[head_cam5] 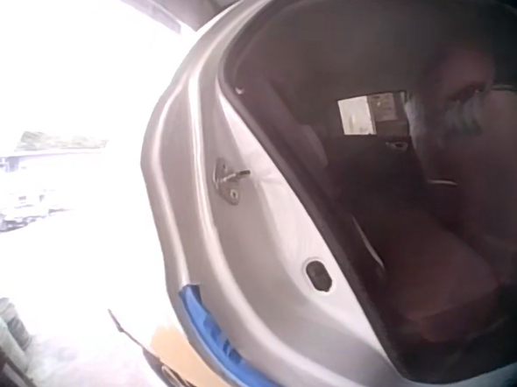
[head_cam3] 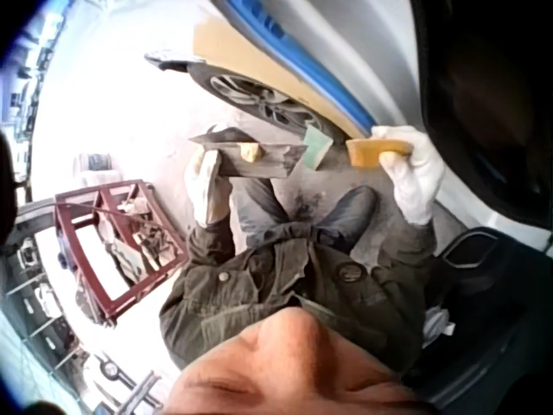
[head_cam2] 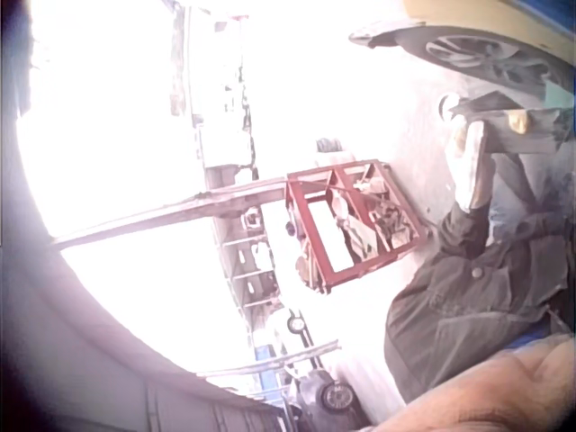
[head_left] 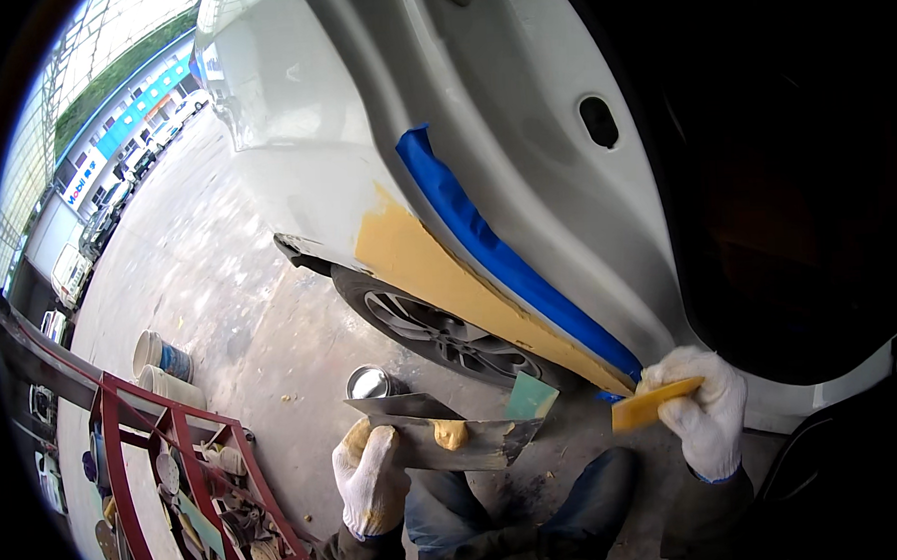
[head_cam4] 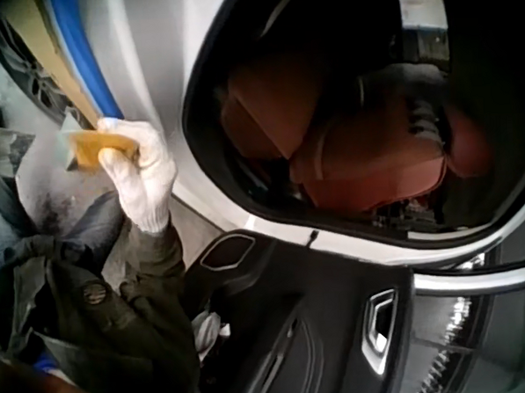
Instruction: The person applies beige body filler to the front wheel arch of a white car using a metal putty knife and a yellow plastic spreader. They repeatedly scoop filler from a metal plate and smooth it onto the masked area around the wheel well.
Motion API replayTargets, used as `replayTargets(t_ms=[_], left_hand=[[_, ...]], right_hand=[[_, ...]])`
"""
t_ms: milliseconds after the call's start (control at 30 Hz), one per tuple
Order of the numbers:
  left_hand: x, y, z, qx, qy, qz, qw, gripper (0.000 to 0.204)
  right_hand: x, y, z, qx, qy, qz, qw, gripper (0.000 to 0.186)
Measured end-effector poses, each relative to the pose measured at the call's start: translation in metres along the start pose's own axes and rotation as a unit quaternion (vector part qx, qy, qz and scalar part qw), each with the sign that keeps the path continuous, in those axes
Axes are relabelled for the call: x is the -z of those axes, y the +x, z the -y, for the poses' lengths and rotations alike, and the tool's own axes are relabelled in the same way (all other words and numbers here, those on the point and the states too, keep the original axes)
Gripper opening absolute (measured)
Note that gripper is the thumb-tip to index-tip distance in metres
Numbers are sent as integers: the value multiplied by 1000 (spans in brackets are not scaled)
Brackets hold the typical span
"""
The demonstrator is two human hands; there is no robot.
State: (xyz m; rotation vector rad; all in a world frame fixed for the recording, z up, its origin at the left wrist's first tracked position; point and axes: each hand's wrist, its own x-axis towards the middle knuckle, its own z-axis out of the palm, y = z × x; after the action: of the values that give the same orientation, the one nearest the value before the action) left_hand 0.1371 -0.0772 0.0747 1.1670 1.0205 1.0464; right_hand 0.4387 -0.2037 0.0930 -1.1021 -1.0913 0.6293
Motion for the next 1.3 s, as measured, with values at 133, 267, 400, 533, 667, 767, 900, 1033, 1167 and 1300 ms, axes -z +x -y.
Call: replayTargets(t_ms=[133, 267, 400, 533, 667, 767, 900, 1033, 1167, 1300], left_hand=[[1, 6, -9, 9, 35, 11, 999, 34], [4, 11, -3, -6, -43, 17, 999, 30], [6, 13, 5, 0, -79, 27, 997, 33], [7, 11, 4, -5, -47, 58, 997, 40], [4, 8, 4, 11, -122, 57, 991, 35], [15, 10, 8, 18, -130, 49, 990, 26], [16, 8, 9, -5, -116, 39, 992, 15], [11, -3, -8, -6, -115, 31, 993, 19], [14, -10, -9, -1, -93, 35, 995, 19], [15, -14, -7, -16, -65, 40, 997, 18]], right_hand=[[-10, 3, 11, -31, -13, -58, 998, 35], [-15, 0, 1, -38, 6, -103, 994, 31], [-5, -11, 15, -110, 87, -103, 985, 29], [-14, -8, 24, -123, 118, -123, 978, 41], [-8, -14, 14, -111, 245, -31, 963, 67], [-30, -12, 22, -74, 175, -44, 981, 70], [-31, -12, 23, -129, 181, -57, 973, 21], [-51, -27, 22, -16, -64, -39, 997, 42], [-81, -23, 46, -153, 13, -54, 987, 55], [-107, -16, 48, -197, -54, 8, 979, 38]])
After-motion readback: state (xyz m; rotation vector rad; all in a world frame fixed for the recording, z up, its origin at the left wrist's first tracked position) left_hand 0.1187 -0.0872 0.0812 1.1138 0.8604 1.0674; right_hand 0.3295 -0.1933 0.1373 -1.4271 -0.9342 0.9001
